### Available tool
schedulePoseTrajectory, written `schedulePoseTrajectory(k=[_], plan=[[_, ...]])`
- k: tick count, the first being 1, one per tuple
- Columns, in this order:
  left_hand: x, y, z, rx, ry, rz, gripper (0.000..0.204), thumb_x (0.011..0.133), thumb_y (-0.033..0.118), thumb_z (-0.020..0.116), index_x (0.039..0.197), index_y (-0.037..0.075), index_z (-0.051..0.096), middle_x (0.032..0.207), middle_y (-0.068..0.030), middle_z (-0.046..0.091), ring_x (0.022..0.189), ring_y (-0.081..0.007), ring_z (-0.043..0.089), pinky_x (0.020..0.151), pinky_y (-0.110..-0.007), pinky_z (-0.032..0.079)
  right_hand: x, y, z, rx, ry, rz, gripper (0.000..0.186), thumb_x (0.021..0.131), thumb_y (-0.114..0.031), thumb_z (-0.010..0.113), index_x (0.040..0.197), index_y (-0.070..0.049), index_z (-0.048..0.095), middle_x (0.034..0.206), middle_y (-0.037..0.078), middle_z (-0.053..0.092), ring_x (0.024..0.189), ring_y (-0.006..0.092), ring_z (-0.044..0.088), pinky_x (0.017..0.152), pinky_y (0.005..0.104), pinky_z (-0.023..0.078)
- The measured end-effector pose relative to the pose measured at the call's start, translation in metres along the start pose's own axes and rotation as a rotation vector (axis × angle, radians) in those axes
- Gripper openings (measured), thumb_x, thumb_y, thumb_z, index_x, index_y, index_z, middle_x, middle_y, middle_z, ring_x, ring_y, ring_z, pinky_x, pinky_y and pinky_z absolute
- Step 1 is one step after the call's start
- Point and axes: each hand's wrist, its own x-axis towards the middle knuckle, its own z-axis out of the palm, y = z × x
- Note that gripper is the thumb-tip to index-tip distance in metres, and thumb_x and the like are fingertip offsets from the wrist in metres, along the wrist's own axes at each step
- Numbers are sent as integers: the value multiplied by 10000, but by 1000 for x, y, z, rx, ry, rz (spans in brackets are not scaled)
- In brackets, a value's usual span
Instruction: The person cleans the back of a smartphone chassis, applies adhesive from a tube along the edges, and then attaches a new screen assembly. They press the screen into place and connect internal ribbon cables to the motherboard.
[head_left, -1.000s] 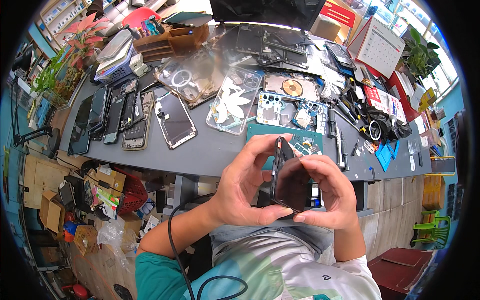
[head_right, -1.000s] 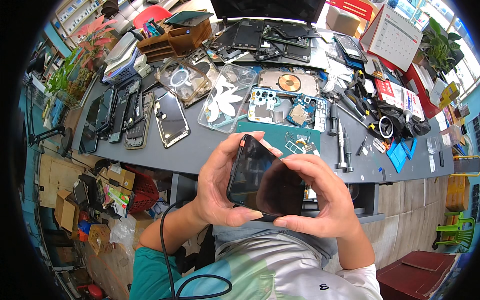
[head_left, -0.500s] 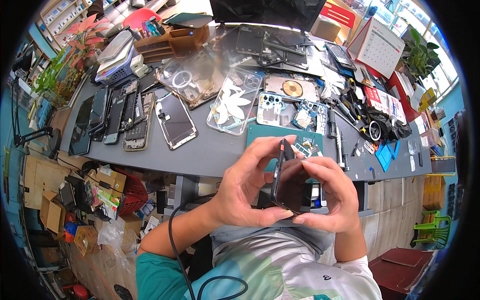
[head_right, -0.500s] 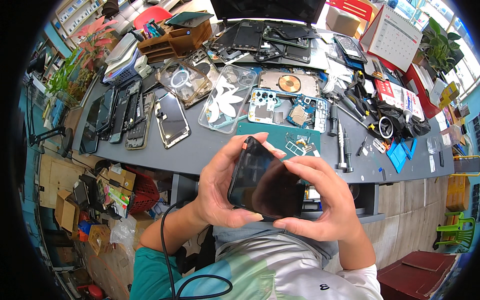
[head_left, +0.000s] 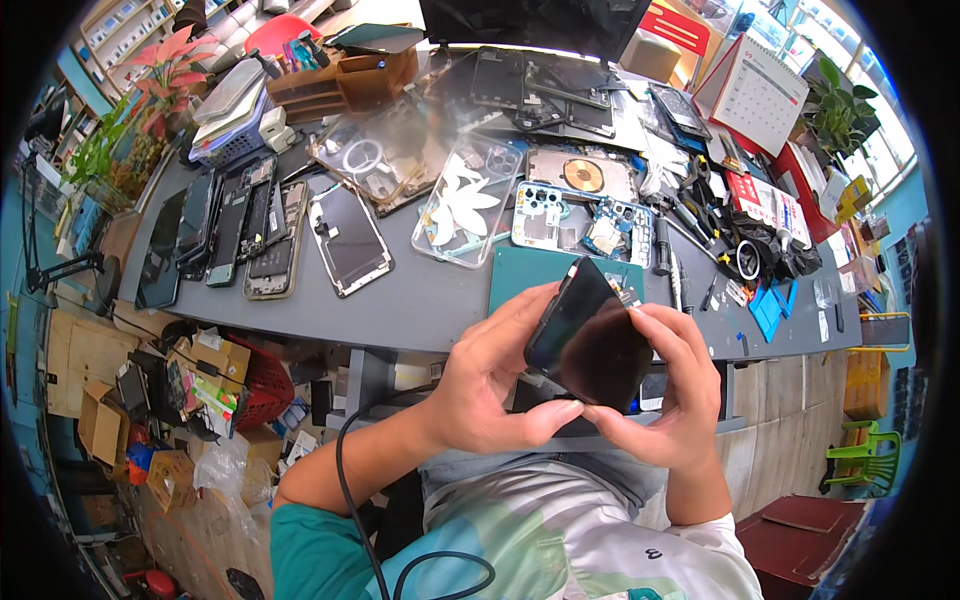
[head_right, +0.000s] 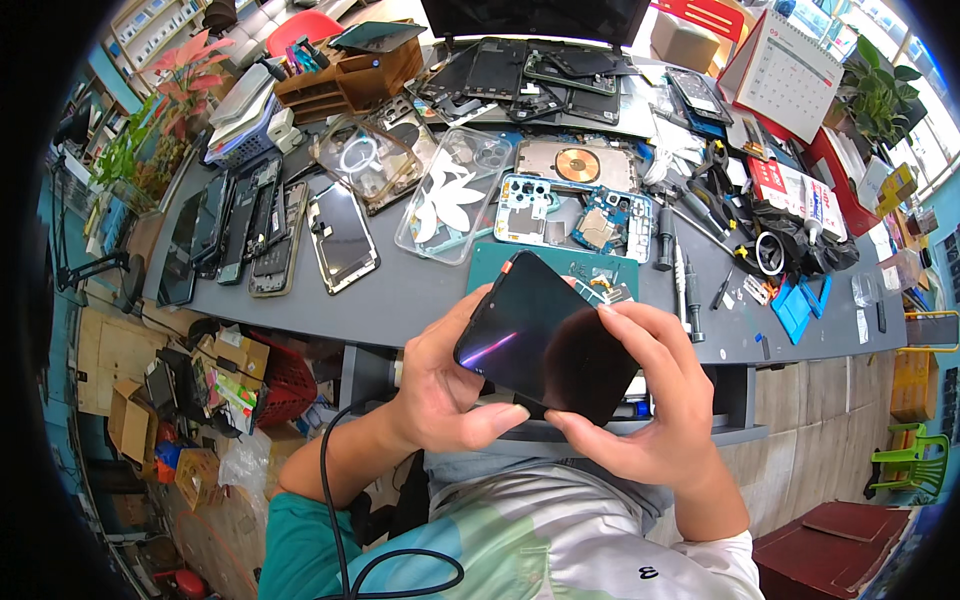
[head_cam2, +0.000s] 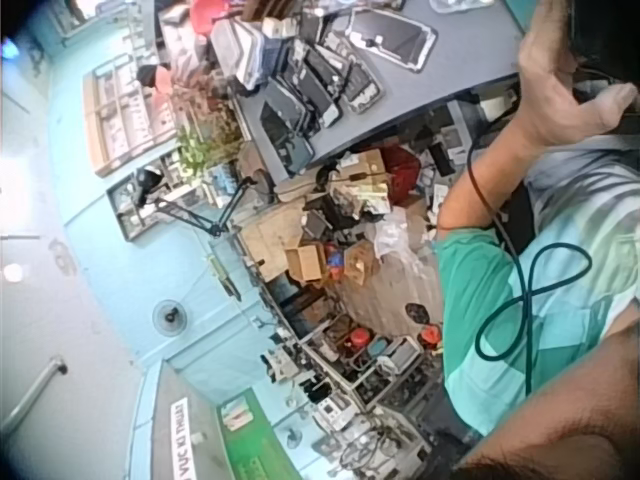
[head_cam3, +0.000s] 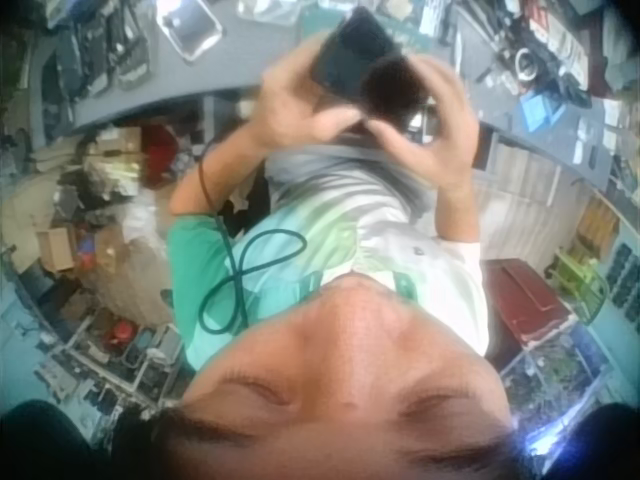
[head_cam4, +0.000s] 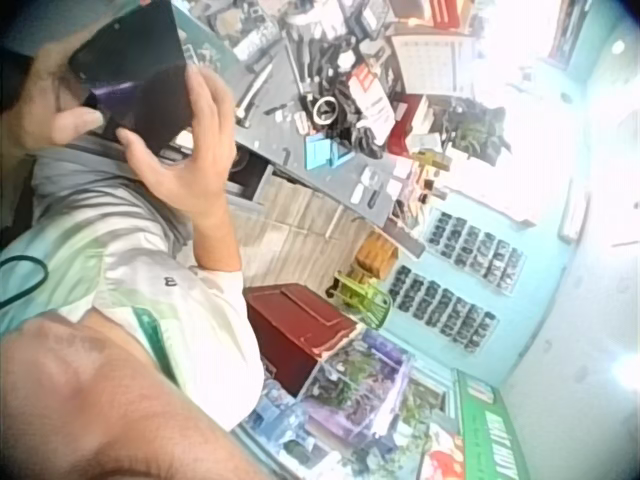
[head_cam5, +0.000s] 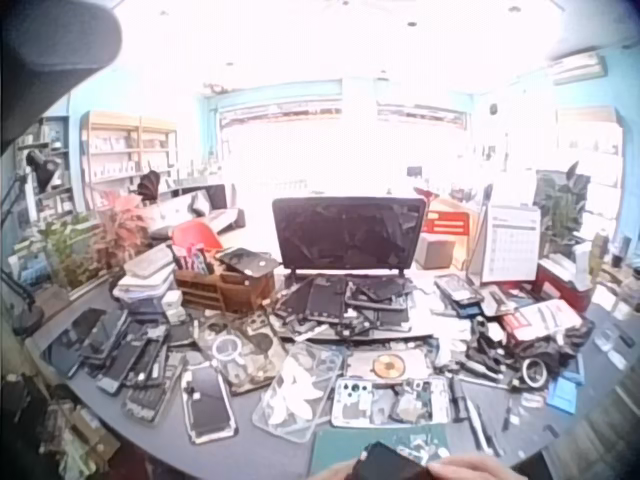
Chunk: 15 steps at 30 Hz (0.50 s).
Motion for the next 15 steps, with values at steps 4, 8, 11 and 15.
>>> schedulePoseTrajectory(k=[4, 8, 11, 15], plan=[[-1, -5, 8, 94, 149, -32, 800, 913, -53, 782, 1605, -79, 382, 1489, -192, 581, 1326, -232, 622, 1129, -399, 530, -4, -2, 10, -139, 43, -6, 827, 697, -154, 965, 1416, 62, 617, 1299, 252, 646, 1098, 339, 708, 903, 405, 599], [3, -8, 13, 81, 278, -33, 705, 959, -87, 735, 1580, -88, 402, 1475, -206, 592, 1287, -218, 645, 1061, -371, 573, -8, -1, 18, -207, 61, 10, 838, 701, -135, 958, 1433, 60, 598, 1312, 253, 630, 1117, 355, 694, 907, 411, 598], [6, -3, 18, 140, 366, -69, 633, 986, -53, 730, 1555, -77, 455, 1318, -167, 695, 1081, -150, 717, 897, -294, 618, -9, -2, 21, -242, 61, 16, 849, 698, -122, 957, 1441, 61, 588, 1316, 252, 621, 1131, 362, 684, 912, 414, 596], [6, -4, 19, 161, 444, -105, 553, 1013, -13, 718, 1521, -76, 508, 1212, -127, 747, 938, -100, 728, 805, -248, 613, -7, -3, 24, -244, 51, 20, 852, 697, -111, 955, 1441, 69, 581, 1317, 256, 616, 1138, 371, 679, 918, 418, 593]])
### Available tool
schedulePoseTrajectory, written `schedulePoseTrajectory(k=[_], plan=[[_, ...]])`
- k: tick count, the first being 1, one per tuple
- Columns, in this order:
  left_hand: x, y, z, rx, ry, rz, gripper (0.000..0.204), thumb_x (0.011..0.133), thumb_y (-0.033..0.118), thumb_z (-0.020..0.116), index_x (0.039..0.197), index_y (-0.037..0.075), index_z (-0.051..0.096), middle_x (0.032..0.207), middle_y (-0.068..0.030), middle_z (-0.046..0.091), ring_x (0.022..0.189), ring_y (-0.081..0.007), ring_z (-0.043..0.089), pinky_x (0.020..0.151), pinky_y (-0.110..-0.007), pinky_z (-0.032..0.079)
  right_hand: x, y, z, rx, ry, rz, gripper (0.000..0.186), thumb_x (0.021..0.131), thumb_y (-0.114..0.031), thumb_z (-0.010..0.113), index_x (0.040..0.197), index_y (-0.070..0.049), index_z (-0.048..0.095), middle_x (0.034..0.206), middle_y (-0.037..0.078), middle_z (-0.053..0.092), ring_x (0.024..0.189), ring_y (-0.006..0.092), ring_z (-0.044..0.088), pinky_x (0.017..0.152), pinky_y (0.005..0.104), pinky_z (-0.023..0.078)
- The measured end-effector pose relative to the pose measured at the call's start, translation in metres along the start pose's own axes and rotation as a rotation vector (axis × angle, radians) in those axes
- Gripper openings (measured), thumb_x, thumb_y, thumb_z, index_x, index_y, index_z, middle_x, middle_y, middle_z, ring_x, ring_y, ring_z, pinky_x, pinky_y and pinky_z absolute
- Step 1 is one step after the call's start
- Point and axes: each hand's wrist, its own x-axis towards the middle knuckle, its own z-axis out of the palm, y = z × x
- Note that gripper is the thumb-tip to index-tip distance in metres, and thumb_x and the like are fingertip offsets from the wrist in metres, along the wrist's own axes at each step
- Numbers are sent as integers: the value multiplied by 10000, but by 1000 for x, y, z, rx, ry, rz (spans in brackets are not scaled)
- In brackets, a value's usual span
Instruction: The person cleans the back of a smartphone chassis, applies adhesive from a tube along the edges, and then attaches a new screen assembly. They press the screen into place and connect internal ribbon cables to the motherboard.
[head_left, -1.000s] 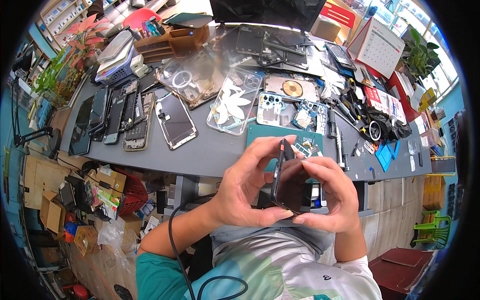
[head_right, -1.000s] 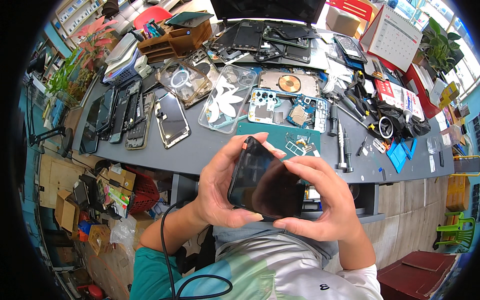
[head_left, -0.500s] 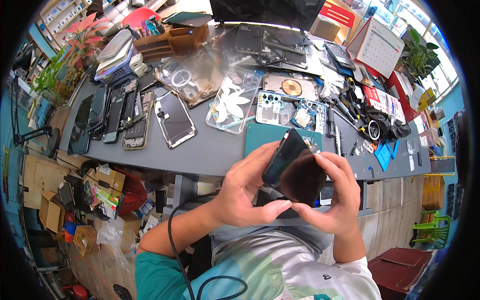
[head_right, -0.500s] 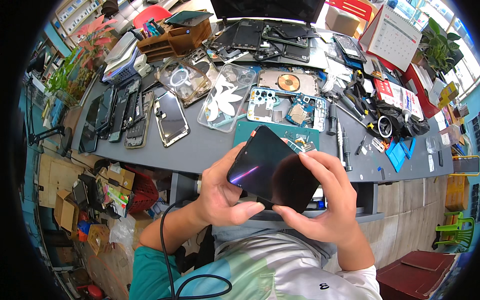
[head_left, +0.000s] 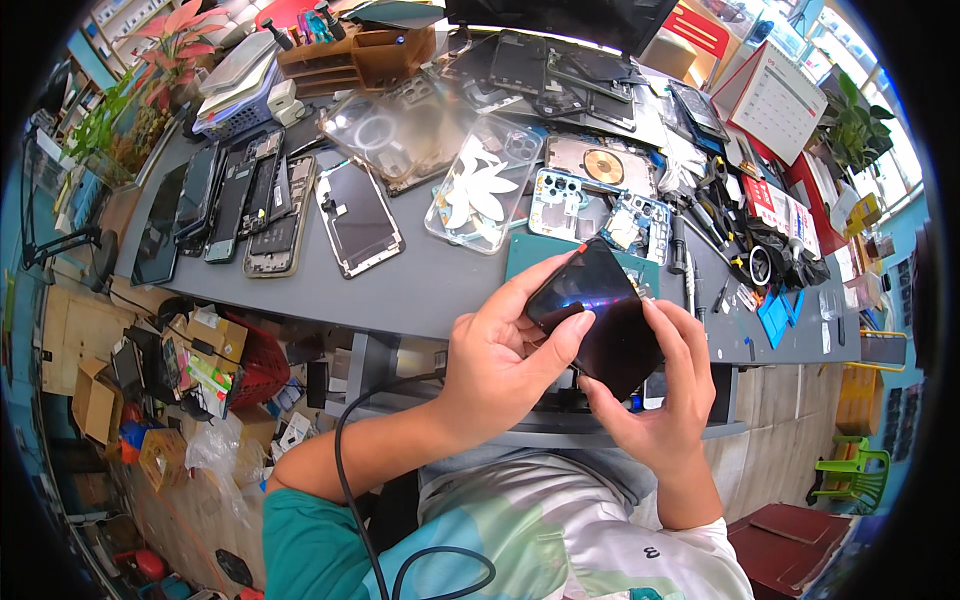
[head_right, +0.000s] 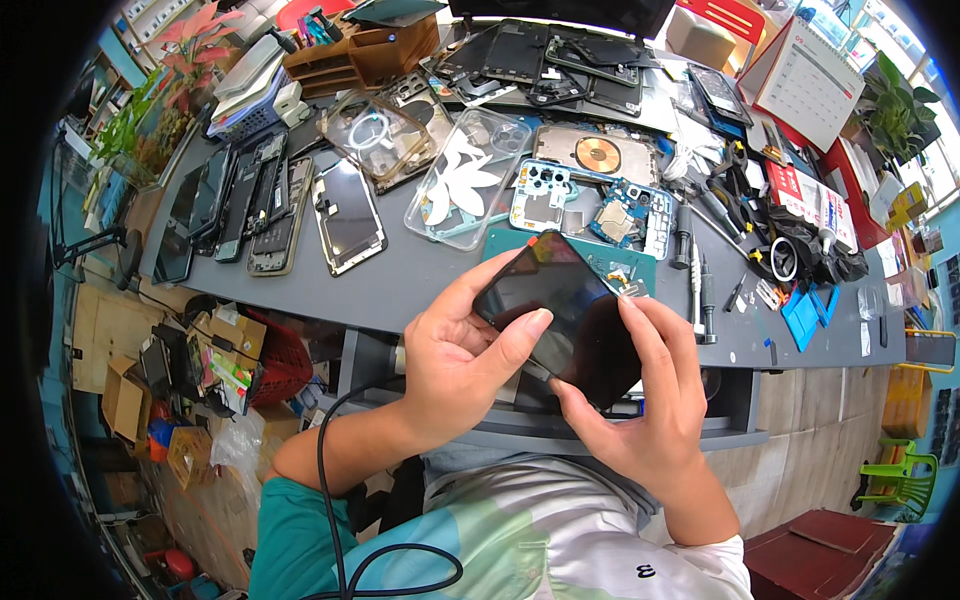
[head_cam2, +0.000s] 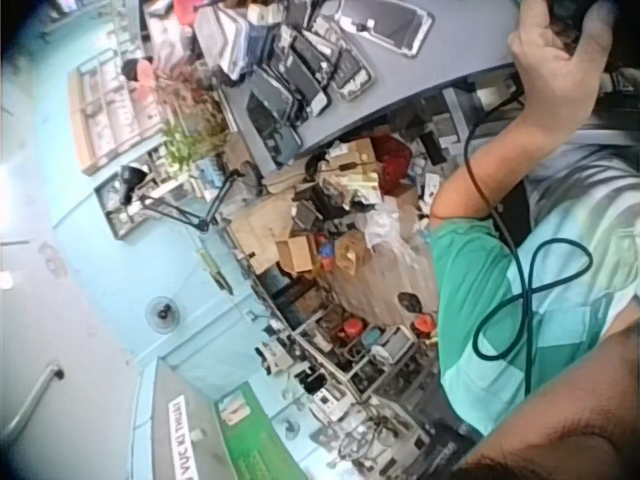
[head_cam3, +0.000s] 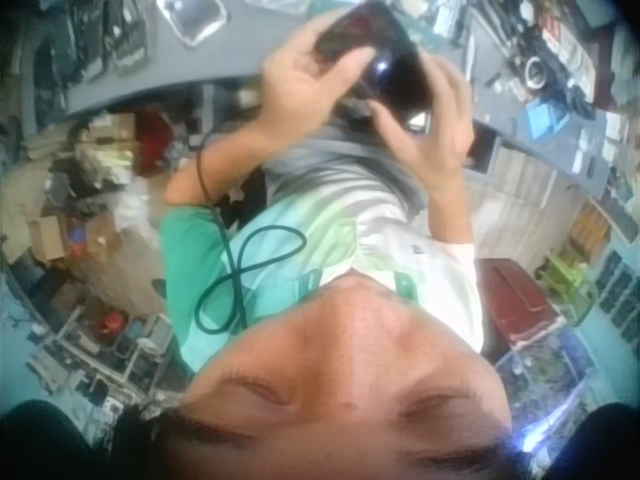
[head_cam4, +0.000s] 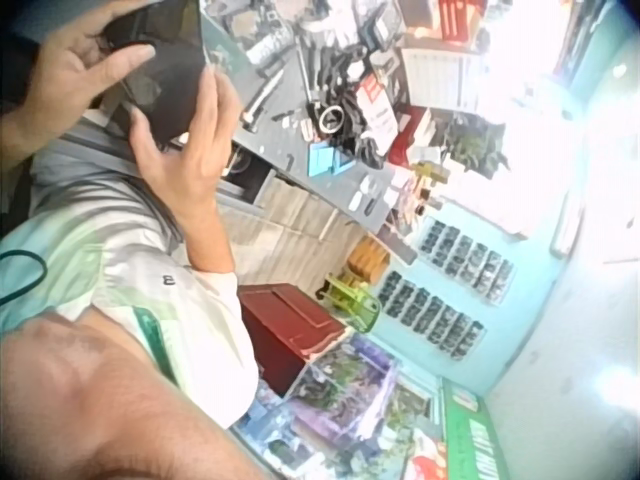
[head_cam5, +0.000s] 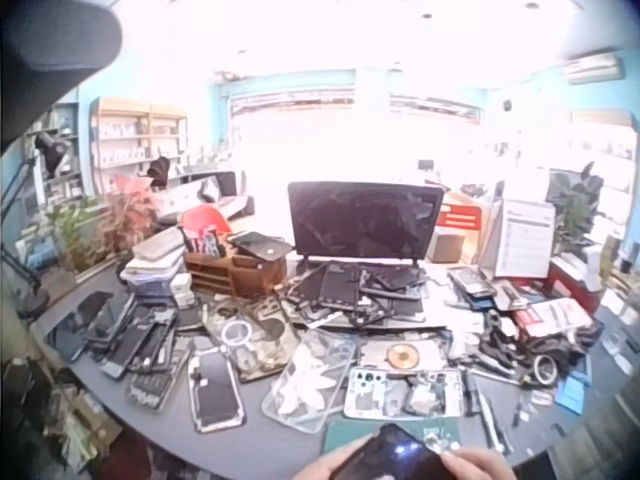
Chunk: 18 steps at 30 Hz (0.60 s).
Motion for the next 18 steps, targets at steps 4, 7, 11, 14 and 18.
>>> schedulePoseTrajectory(k=[4, 7, 11, 14, 18], plan=[[-1, 1, -2, -19, -2, -34, 506, 1033, 11, 703, 1501, -81, 533, 1235, -136, 744, 984, -109, 726, 845, -251, 609, 0, 0, 2, -13, 2, -13, 862, 694, -114, 958, 1443, 74, 574, 1320, 260, 612, 1132, 373, 679, 915, 419, 593], [0, 2, -2, -33, -8, -44, 482, 1040, 17, 697, 1486, -86, 547, 1245, -141, 743, 1016, -116, 723, 875, -257, 604, -1, -1, 2, -32, 2, -10, 867, 692, -115, 960, 1444, 76, 572, 1323, 261, 609, 1131, 374, 678, 916, 419, 592], [0, 1, -1, -98, -7, -56, 459, 1044, 10, 689, 1472, -94, 559, 1253, -145, 742, 1053, -127, 717, 913, -268, 598, -2, -1, 2, -48, 7, -11, 866, 691, -112, 959, 1442, 77, 572, 1327, 264, 608, 1134, 378, 677, 922, 422, 590], [0, 1, -2, -110, -10, -70, 449, 1047, 6, 683, 1467, -97, 561, 1260, -147, 740, 1067, -133, 715, 935, -277, 594, -2, -1, 3, -52, 14, -15, 862, 690, -107, 957, 1439, 79, 573, 1329, 265, 608, 1137, 381, 675, 923, 425, 588], [1, -2, -2, -137, -10, -77, 431, 1050, 6, 678, 1454, -98, 569, 1273, -154, 736, 1087, -139, 712, 958, -294, 592, -2, -3, 3, -59, 13, -21, 858, 692, -102, 954, 1438, 80, 571, 1330, 269, 607, 1139, 385, 672, 920, 427, 588]])
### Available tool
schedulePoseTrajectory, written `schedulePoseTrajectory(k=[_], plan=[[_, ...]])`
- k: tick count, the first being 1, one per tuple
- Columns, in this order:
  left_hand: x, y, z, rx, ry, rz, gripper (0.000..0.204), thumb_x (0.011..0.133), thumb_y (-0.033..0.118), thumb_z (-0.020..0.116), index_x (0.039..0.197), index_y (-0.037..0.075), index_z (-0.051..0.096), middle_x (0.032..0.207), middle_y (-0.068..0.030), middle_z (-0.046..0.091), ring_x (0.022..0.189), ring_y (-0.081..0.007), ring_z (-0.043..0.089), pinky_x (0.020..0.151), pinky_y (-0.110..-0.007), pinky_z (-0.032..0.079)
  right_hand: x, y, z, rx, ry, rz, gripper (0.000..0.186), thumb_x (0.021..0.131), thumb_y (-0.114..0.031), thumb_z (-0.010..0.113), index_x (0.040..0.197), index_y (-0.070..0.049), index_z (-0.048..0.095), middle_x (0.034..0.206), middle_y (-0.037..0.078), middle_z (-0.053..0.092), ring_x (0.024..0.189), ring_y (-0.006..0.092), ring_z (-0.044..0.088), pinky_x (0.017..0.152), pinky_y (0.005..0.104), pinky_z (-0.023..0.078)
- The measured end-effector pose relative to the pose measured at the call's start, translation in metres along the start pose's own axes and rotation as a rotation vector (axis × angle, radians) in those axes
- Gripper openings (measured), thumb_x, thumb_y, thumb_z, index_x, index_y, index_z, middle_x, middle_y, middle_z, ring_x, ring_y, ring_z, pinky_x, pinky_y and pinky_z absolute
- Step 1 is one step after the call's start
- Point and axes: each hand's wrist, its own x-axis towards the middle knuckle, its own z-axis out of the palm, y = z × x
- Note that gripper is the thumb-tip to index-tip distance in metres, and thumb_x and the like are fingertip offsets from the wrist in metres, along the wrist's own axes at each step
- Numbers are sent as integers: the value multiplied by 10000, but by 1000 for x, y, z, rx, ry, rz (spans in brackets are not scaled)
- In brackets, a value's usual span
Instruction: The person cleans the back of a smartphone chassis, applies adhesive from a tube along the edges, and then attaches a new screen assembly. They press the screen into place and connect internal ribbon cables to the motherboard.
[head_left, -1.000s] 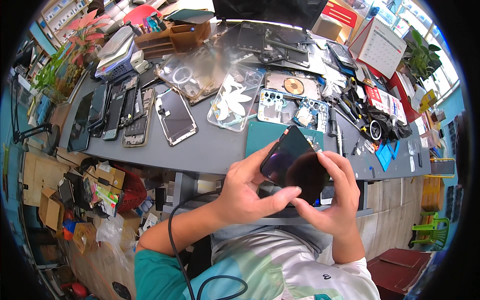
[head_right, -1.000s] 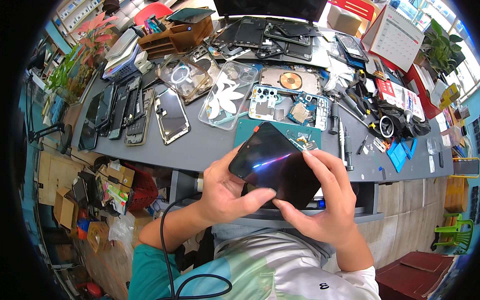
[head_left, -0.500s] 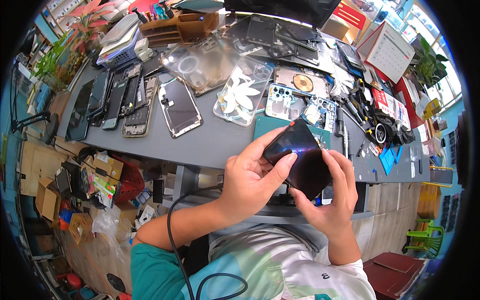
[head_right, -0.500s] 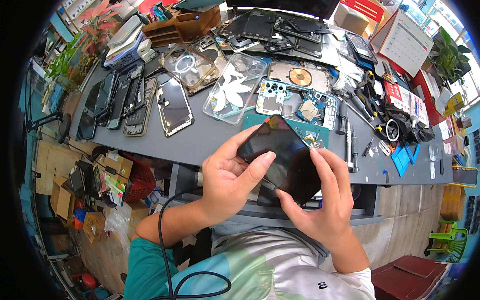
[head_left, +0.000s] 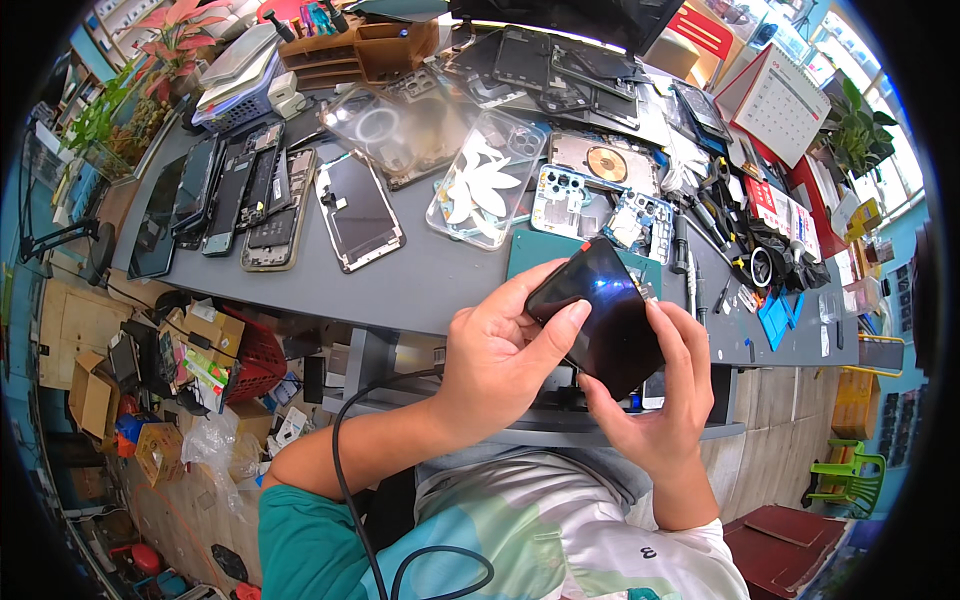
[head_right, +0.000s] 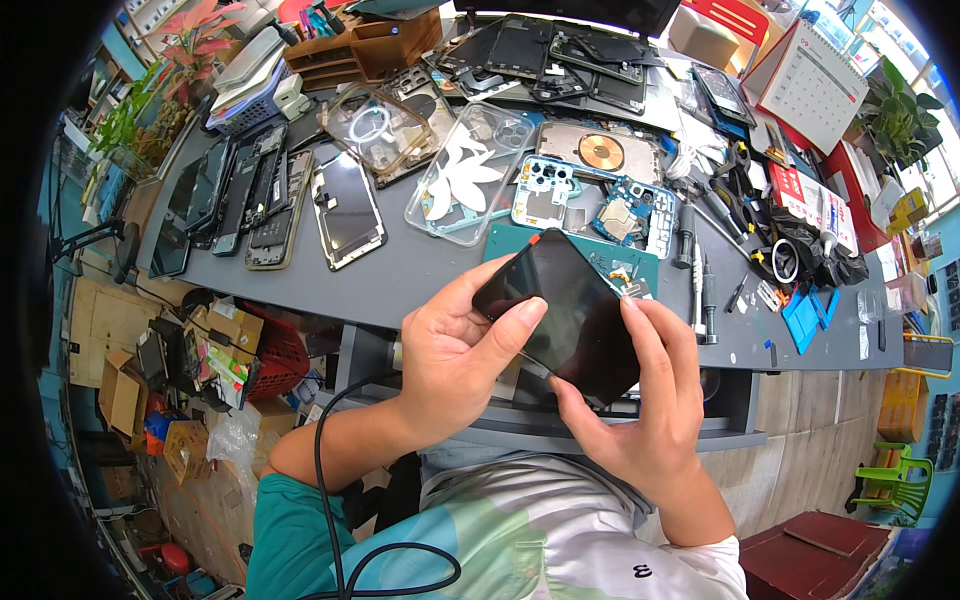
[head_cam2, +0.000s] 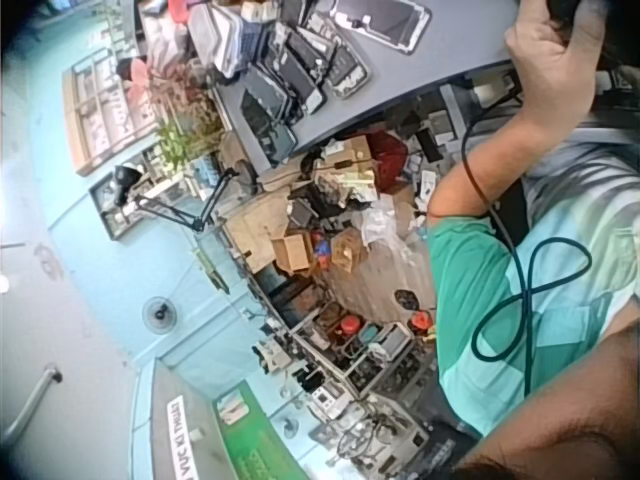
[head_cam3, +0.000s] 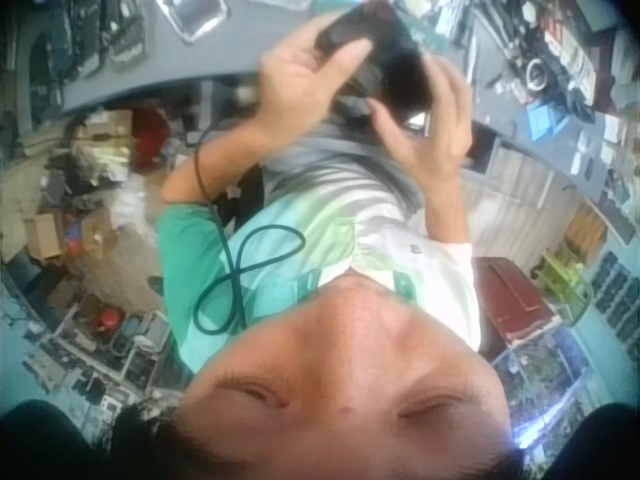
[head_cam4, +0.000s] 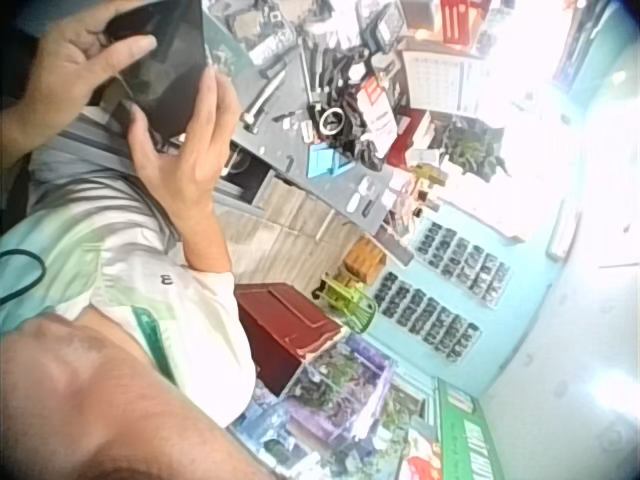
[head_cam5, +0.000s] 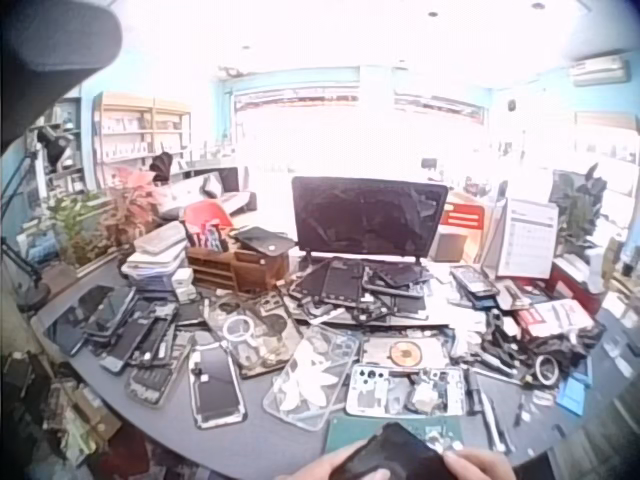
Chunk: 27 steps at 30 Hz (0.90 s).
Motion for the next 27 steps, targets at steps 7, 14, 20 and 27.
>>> schedulePoseTrajectory(k=[7, 14, 20, 27], plan=[[-3, 1, -3, -3, -20, -39, 391, 1050, -5, 666, 1422, -97, 587, 1278, -164, 733, 1121, -142, 701, 969, -306, 589, 0, -1, -1, 52, 1, 19, 878, 689, -135, 978, 1438, 73, 570, 1329, 274, 604, 1139, 380, 668, 935, 428, 579], [-10, 14, -5, 296, -135, -37, 408, 979, -35, 736, 1373, -73, 638, 1156, -135, 775, 989, -117, 725, 847, -271, 605, 15, 11, -19, 335, 34, 116, 572, 851, -151, 887, 1343, 41, 666, 1242, 213, 688, 1033, 288, 712, 920, 383, 570], [-8, 6, -6, 353, -246, 105, 401, 921, -64, 776, 1309, -72, 675, 1085, -133, 799, 929, -119, 741, 795, -268, 607, 30, 6, -21, 642, 14, 251, 226, 931, 7, 791, 1150, 46, 754, 1066, 160, 757, 926, 214, 719, 838, 320, 561], [-7, 5, -6, 316, -287, 119, 412, 904, -85, 784, 1300, -81, 674, 1117, -140, 796, 1009, -146, 747, 884, -285, 601, 25, 6, -22, 645, 9, 272, 144, 931, -5, 801, 1065, 41, 773, 974, 145, 765, 847, 200, 720, 759, 301, 551]])
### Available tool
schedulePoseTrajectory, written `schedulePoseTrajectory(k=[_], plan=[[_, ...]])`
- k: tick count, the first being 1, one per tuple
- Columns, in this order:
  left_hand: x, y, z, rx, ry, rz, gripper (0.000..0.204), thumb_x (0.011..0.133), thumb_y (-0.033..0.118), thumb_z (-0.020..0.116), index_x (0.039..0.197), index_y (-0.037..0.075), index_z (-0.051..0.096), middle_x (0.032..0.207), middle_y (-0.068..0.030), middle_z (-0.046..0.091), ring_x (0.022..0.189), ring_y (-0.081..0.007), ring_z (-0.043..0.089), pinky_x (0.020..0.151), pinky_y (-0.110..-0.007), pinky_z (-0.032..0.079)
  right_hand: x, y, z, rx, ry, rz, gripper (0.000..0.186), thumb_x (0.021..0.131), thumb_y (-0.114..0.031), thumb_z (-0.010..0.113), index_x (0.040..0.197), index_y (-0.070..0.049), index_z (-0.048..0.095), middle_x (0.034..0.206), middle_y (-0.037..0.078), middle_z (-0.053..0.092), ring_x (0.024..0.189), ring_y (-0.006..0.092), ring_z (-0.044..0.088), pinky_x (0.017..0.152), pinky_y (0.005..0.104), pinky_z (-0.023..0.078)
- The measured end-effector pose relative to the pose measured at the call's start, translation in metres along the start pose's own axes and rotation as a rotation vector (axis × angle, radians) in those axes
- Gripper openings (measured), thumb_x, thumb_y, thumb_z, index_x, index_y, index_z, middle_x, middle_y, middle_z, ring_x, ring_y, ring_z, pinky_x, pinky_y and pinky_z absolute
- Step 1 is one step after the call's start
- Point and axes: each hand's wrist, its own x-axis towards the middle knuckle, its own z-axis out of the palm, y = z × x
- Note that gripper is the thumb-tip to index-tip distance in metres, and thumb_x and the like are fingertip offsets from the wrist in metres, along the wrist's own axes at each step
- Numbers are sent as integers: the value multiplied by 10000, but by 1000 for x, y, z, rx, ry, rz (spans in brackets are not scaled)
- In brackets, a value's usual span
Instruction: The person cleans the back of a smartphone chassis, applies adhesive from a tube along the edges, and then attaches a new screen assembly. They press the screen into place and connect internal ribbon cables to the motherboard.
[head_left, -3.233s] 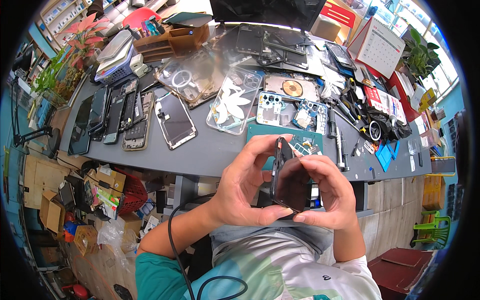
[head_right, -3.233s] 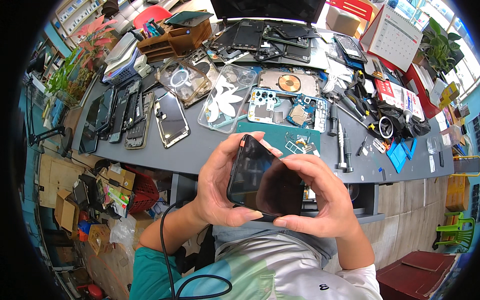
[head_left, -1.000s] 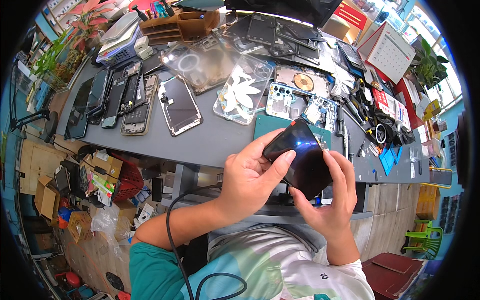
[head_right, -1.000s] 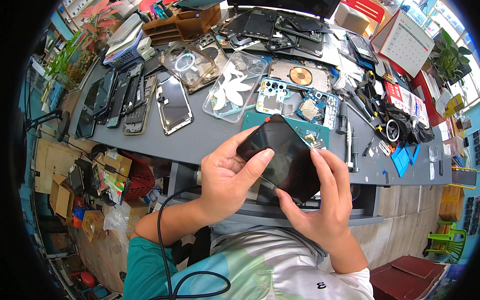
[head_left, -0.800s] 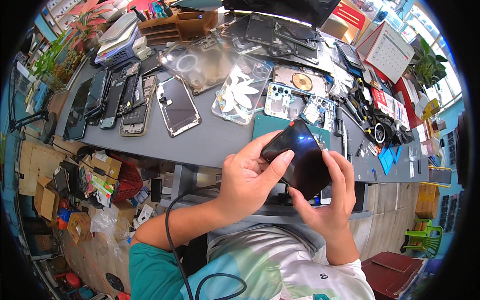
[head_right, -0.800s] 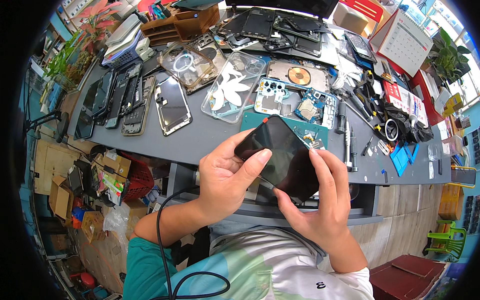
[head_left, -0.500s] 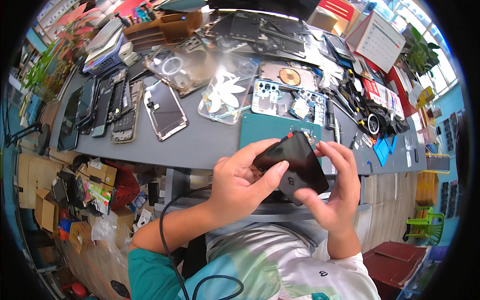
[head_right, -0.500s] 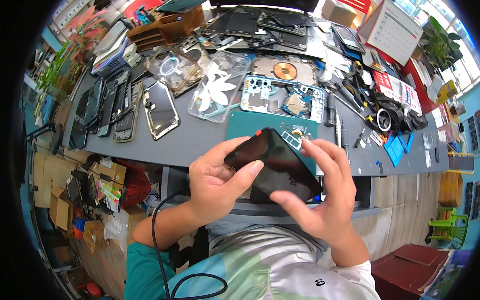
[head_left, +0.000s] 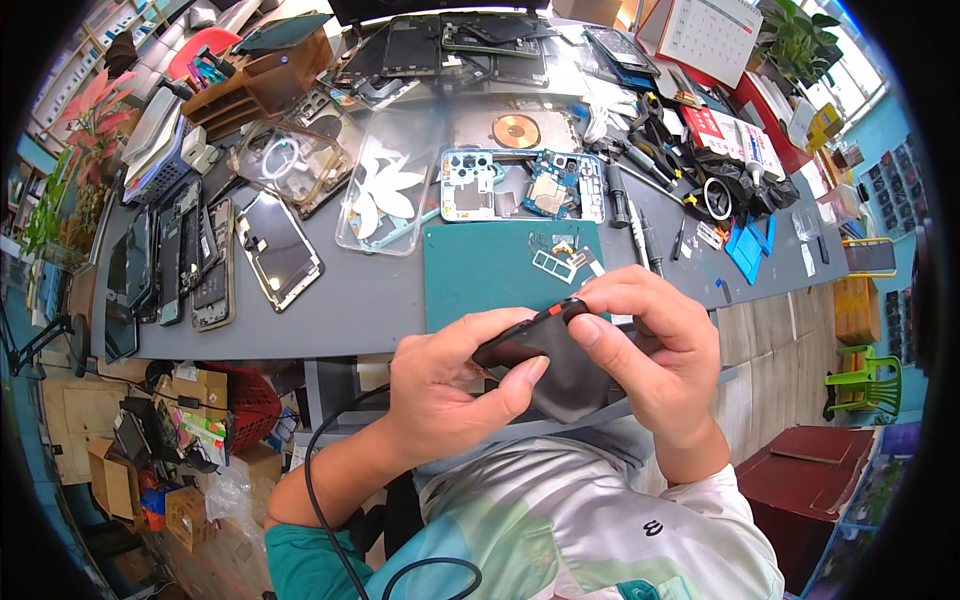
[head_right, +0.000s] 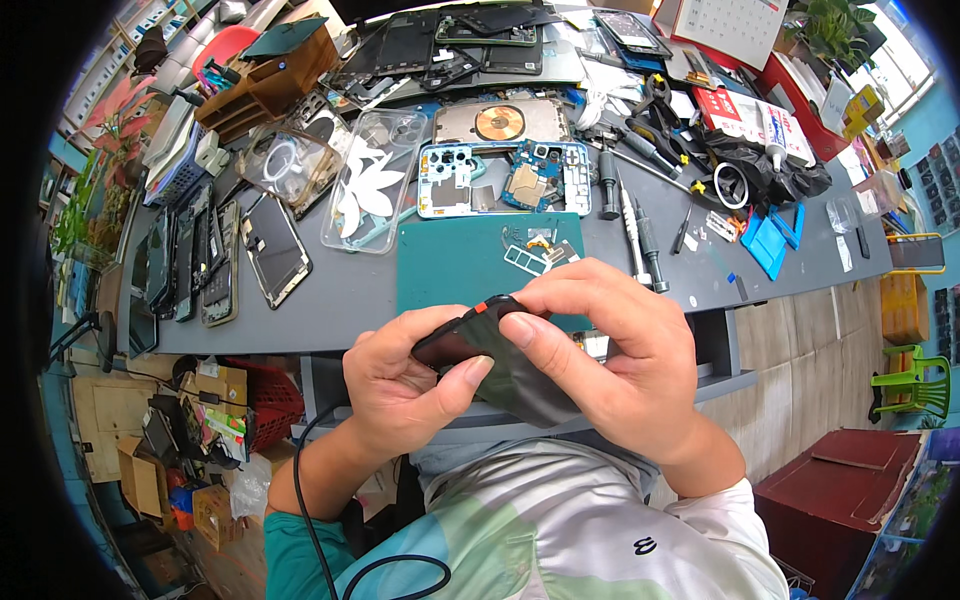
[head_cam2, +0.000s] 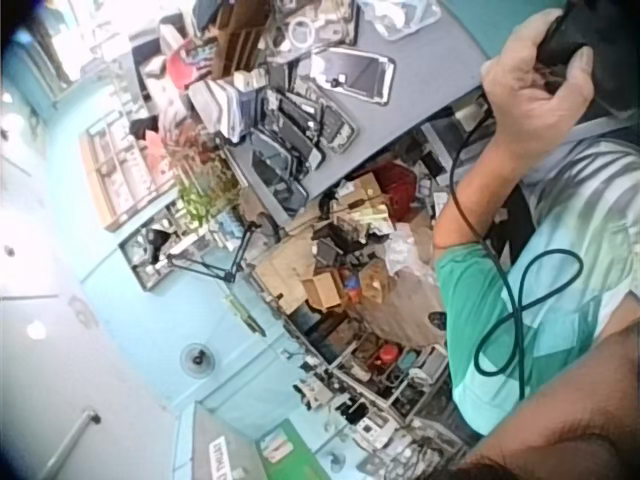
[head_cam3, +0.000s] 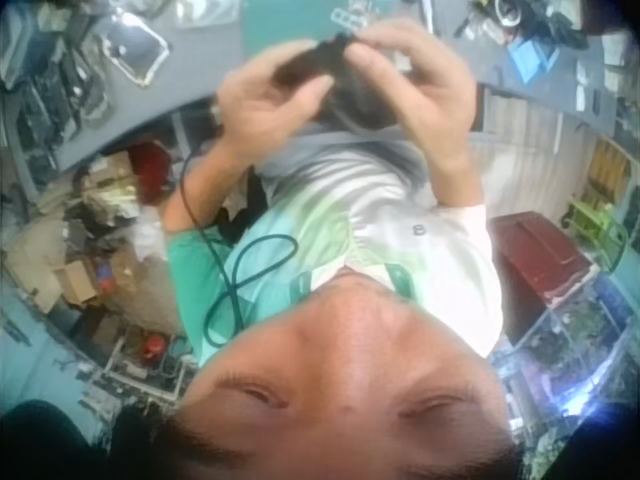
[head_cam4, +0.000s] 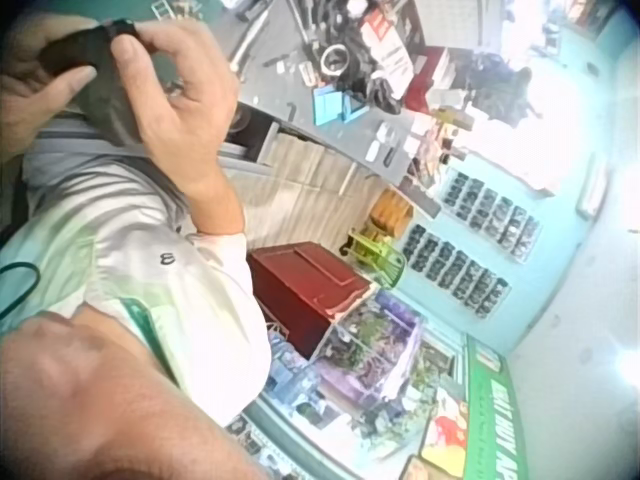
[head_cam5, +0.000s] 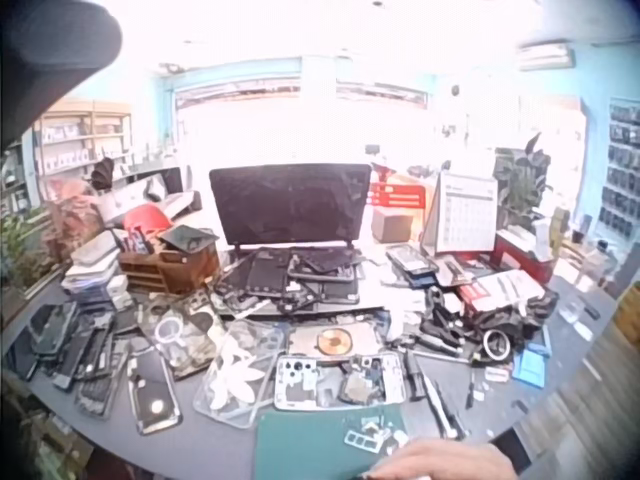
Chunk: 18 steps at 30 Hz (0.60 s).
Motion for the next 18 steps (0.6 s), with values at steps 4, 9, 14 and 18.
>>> schedulePoseTrajectory(k=[4, 9, 14, 18], plan=[[-1, -3, 0, -32, 5, -19, 407, 906, -89, 779, 1299, -79, 676, 1136, -140, 789, 1016, -147, 743, 886, -279, 593, -1, -2, 1, -31, 5, -5, 143, 934, 5, 794, 1067, 47, 765, 988, 153, 763, 848, 204, 719, 755, 301, 550], [-1, -3, -2, -36, 0, -59, 355, 944, -62, 755, 1291, -78, 684, 1103, -115, 787, 952, -117, 724, 828, -256, 582, -2, 0, 5, -38, 31, 8, 143, 940, 14, 784, 1074, 54, 755, 997, 159, 762, 862, 211, 719, 767, 307, 554], [1, -4, 1, -30, 48, -61, 322, 995, 10, 747, 1310, -38, 699, 970, -24, 779, 779, -16, 652, 664, -212, 556, -3, 2, 7, -17, 41, 43, 151, 945, 11, 780, 1086, 55, 749, 1014, 156, 761, 894, 214, 717, 803, 315, 554], [1, 0, 3, -91, 76, -97, 311, 1012, 15, 732, 1316, -40, 699, 982, -10, 769, 768, -11, 626, 645, -212, 543, -3, 3, 7, -3, 35, 77, 181, 954, -6, 775, 1122, 55, 747, 1030, 147, 763, 926, 210, 718, 837, 313, 554]])
